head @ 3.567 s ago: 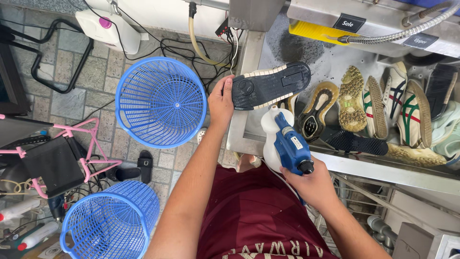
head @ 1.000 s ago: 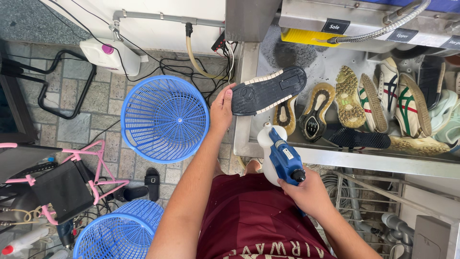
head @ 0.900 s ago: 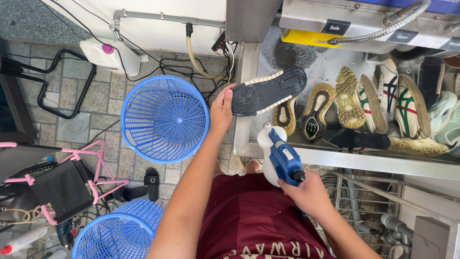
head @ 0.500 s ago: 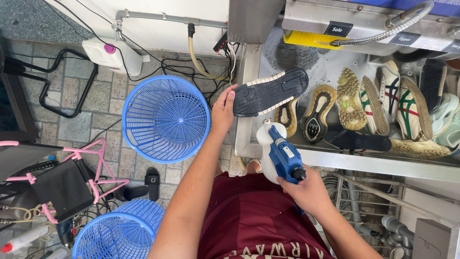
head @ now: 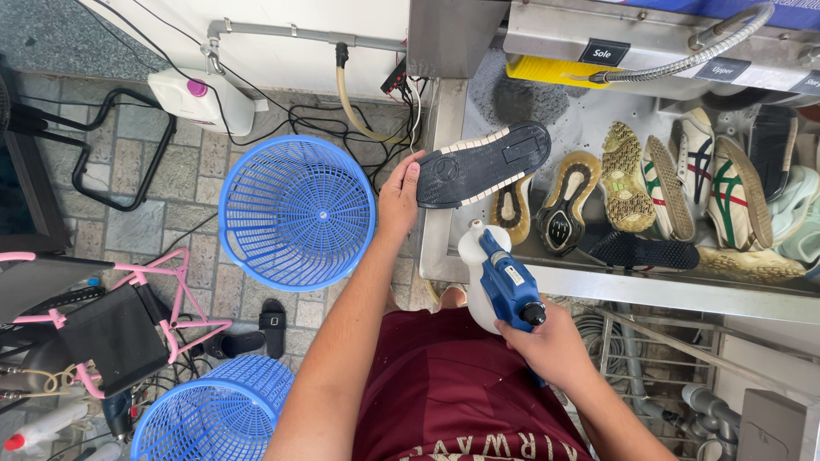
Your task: The person washes a shoe in an automated washing machine by holding it against a rotating brush and then using a spray nozzle to rinse it.
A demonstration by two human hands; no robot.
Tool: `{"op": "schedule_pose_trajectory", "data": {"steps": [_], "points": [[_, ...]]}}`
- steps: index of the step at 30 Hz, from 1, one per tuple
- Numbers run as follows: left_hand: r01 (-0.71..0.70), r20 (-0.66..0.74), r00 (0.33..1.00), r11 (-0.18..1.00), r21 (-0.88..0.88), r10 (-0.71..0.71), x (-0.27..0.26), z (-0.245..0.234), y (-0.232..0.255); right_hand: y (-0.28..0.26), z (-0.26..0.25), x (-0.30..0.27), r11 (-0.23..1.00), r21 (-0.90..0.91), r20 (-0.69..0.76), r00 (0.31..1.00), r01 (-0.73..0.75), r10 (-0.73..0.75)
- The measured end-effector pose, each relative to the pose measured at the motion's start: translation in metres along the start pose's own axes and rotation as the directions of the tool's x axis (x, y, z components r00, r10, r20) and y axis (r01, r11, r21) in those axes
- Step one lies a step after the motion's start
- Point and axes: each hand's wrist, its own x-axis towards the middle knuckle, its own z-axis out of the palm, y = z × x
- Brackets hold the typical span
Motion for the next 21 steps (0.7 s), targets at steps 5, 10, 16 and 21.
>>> {"op": "schedule_pose_trajectory", "data": {"steps": [5, 10, 16, 21], "points": [[0.020, 0.001, 1.000, 0.999, 0.025, -0.020, -0.0003, -0.0003, -0.0003, 0.0007, 0.0017, -0.0019, 1.000, -0.007, -0.009, 1.000, 0.017, -0.017], [0.011, 0.000, 1.000, 1.000, 0.005, -0.011, 0.0005, 0.0004, -0.0028, 0.0030, 0.0013, -0.0025, 0.999, -0.020, -0.003, 0.999, 0.033, -0.033], [0.009, 0.000, 1.000, 1.000, 0.030, -0.009, -0.0002, -0.0004, 0.0004, 0.0077, 0.0045, -0.0020, 0.999, 0.040, -0.007, 1.000, 0.024, -0.024], [0.011, 0.010, 1.000, 1.000, 0.006, -0.011, -0.0029, -0.0011, 0.0022, 0.0089, 0.0060, 0.0011, 0.997, 0.079, -0.048, 0.999, 0.019, -0.016]]}}
